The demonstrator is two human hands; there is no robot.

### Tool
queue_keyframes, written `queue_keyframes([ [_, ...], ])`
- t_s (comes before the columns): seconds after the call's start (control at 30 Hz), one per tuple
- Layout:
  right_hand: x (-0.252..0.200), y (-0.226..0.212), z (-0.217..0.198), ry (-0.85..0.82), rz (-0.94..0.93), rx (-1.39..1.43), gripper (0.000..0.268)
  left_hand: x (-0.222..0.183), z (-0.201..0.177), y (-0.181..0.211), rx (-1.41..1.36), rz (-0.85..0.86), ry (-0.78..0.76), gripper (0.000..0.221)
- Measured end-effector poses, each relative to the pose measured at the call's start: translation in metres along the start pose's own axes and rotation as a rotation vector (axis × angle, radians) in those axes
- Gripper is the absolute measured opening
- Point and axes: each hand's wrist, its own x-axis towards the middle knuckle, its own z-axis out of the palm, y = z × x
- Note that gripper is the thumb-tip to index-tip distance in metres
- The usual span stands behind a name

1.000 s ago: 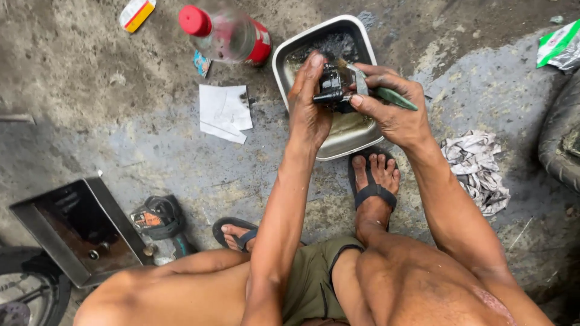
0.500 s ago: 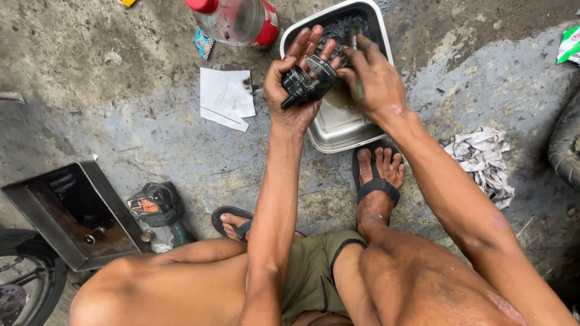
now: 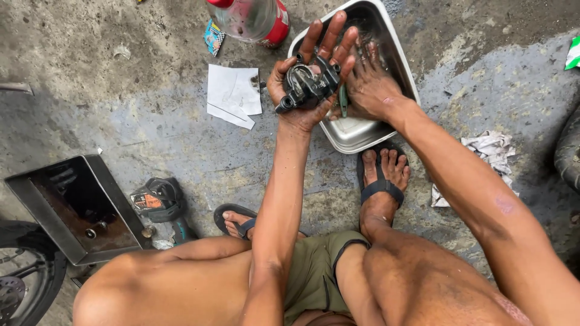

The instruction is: Cleaning a motorcycle brake caliper by scrubbing it with a brush in a tray of cleaning fluid on the floor of a workshop.

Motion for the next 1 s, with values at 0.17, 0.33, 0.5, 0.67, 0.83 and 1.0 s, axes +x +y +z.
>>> queue_keyframes([
  [0.17,0.006,0.001,0.001,0.048,0.097,0.02,0.108,-0.003,0.005,0.005,0.098,0.031,0.023,0.061],
  [0.33,0.0,-0.012,-0.005,0.017,0.205,-0.086,0.102,-0.003,0.01,0.004,0.119,0.03,-0.021,0.061],
  [0.5,0.01,0.005,0.026,0.114,0.146,-0.179,0.107,-0.005,0.005,0.005,0.15,0.07,0.025,0.059],
  [0.67,0.003,0.007,0.022,-0.124,-0.018,-1.311,0.058,-0.011,0.008,0.002,0.121,0.059,0.053,0.058],
  [0.83,0.002,0.005,0.022,-0.148,-0.063,-1.865,0.068,-0.01,0.008,0.002,0.142,0.051,0.046,0.057],
  [1.0,0.005,0.009,0.028,0.008,0.099,-1.531,0.084,-0.008,0.011,-0.001,0.124,0.054,0.085,0.056],
])
